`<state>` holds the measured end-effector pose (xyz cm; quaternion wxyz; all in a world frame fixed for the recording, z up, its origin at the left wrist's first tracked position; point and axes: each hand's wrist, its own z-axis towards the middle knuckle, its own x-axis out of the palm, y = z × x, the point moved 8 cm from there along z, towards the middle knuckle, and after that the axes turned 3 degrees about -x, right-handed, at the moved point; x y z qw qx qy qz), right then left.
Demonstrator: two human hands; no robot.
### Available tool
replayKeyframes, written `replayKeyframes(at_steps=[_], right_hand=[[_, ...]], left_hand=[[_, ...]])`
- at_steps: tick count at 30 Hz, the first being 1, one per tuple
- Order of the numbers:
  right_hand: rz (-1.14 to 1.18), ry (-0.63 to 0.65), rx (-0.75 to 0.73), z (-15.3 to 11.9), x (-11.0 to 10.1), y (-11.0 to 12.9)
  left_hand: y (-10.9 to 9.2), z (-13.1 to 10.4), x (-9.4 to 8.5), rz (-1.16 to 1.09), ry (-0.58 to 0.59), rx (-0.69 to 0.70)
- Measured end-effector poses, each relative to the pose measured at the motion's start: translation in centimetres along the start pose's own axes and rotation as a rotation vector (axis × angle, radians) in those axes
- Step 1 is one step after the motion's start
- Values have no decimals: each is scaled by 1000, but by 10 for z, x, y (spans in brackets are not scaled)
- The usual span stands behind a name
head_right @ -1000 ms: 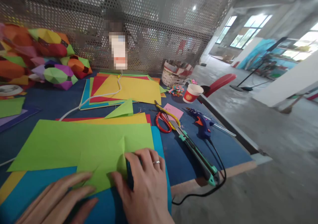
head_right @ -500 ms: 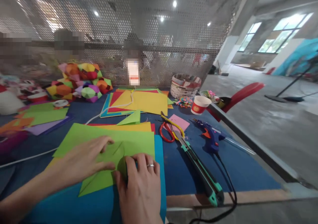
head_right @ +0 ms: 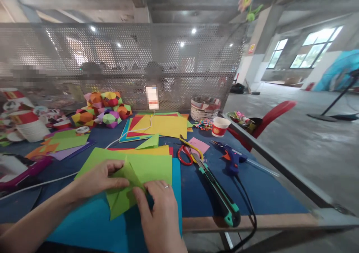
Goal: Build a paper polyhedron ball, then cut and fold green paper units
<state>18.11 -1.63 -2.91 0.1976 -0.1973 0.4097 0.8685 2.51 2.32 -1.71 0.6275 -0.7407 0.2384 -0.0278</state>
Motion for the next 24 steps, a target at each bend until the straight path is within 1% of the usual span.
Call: replayKeyframes(at_steps=[3,6,10,15,18,24], right_hand=[[20,6,-7,-2,-3,1],[2,-6,-15,-4,-5,3],[-29,-17,-14,-6,-6,5],[-22,-46,35,-6,-13,4],[7,-61,84,-7,-18,2],[73,-54,164,-10,-19,0]], left_hand=[[-4,-4,4,4,-9,25],[-2,-5,5,-37,-40,-14],[1,-8,1,-79,-118,-58],[6,-9,3,-187,-113,-81],[9,-9,1,-219,-110,-72],[11,-11,-2,-251,-113,-73]])
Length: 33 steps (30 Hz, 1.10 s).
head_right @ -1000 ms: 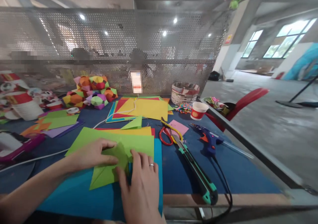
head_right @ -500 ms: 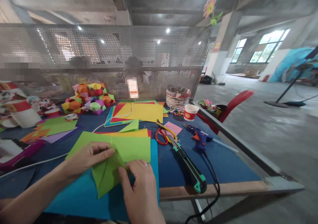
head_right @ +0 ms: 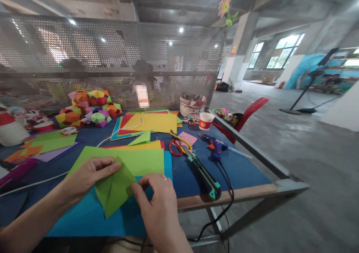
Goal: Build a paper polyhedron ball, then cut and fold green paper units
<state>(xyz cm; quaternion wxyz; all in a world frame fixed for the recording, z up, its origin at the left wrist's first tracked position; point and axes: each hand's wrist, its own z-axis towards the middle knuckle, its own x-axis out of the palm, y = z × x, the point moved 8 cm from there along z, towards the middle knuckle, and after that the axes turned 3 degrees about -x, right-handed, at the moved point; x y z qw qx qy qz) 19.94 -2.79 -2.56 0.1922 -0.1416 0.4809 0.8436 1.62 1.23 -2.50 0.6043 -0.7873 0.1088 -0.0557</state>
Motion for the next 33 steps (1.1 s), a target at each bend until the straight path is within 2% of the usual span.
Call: replayKeyframes(at_steps=[7,16,21,25,27,30,31,33], right_hand=[[9,38,29,0,3,-5],[24,131,66,5,7,-3],[-49,139,45,10,9,-4],[-177,128,0,13,12,-4],[-260,118,-22,13,14,-5],[-361,114,-48,11,19,-8],[-380,111,-56,10,21,-9],[-397,102,-69,9,22,-10]], left_hand=[[-2,1,-2,33,-47,18],[-5,8,3,140,-23,54],[-11,15,10,288,50,69],[-21,26,11,532,40,207],[-22,30,11,684,-20,292],[-26,20,12,953,-255,495],[-28,10,16,1043,-346,592],[-27,-14,31,1213,-431,791]])
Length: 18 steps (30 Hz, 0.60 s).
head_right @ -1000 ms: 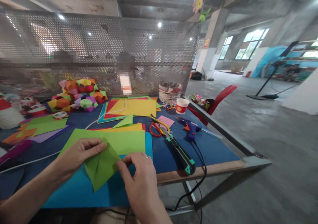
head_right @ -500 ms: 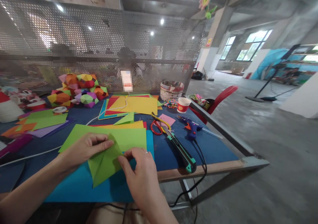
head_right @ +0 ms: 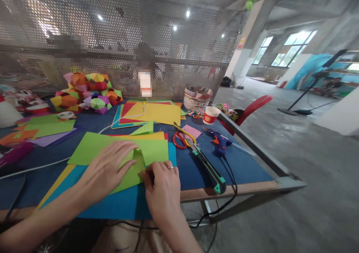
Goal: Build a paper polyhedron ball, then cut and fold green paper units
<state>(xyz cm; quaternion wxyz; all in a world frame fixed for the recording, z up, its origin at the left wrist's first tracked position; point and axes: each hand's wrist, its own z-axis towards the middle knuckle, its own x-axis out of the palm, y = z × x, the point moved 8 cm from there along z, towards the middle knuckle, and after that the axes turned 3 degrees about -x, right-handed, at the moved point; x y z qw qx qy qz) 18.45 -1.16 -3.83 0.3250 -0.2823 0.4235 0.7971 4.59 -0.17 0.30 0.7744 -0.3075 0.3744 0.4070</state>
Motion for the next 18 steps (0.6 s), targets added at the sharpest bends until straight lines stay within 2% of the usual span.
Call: replayKeyframes(at_steps=[2,5,11,18], right_hand=[[6,-5,-7,-1,1,-1],[22,5,-15,-1,1,-1],[24,29,-20,0,0,2],[-4,84,5,2,2,3]], left_hand=[[-19,-19,-11,115,-106,118],[-34,-43,-21,203,-187,183],[-38,-74,-11,169,-107,295],[-37,-90,-6,176,-125,315]])
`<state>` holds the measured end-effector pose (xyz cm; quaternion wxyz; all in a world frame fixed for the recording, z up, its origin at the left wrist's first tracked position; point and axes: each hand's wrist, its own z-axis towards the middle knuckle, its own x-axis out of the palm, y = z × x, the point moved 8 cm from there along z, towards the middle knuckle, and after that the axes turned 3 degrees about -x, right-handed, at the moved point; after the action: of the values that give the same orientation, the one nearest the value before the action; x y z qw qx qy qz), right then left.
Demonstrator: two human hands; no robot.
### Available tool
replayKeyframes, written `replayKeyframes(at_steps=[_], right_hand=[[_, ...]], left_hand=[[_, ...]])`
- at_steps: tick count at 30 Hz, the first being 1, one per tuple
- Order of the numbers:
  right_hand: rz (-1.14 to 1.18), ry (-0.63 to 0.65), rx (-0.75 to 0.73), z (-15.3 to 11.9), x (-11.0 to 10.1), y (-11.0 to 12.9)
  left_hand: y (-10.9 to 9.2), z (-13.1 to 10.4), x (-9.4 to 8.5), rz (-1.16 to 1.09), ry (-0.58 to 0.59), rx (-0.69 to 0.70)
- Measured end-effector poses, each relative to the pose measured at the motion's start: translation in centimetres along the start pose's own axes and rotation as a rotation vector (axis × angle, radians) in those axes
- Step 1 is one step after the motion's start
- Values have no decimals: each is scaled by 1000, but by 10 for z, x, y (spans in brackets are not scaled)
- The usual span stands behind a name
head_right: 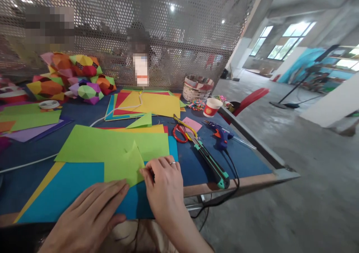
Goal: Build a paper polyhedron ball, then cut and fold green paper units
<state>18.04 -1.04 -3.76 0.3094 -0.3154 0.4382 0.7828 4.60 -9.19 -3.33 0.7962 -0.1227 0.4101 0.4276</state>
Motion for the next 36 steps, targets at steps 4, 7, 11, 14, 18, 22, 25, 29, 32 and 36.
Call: replayKeyframes(at_steps=[4,7,11,14,18,22,25,29,32,36], right_hand=[[-12,11,17,0,1,-1],[1,-24,39,-2,-3,-2],[16,-5,36,-5,-4,4],[40,52,35,-7,-2,10],[36,93,85,-4,-3,8],[-8,137,147,-2,-7,-3],[-24,161,162,-1,-10,-11],[-6,159,150,-2,-13,-17],[28,174,146,-3,-12,-18],[64,182,139,-4,-9,-20]], left_hand=[[0,-4,3,19,19,17],[0,-10,6,33,33,41],[-2,-16,9,48,43,68],[-2,-18,12,26,44,57],[-1,-21,14,5,33,32],[-2,-22,14,17,-2,70],[-2,-20,14,1,-25,65],[1,-18,12,-28,-76,-7],[-2,-18,14,-29,-57,22],[-1,-20,15,-25,-27,44]])
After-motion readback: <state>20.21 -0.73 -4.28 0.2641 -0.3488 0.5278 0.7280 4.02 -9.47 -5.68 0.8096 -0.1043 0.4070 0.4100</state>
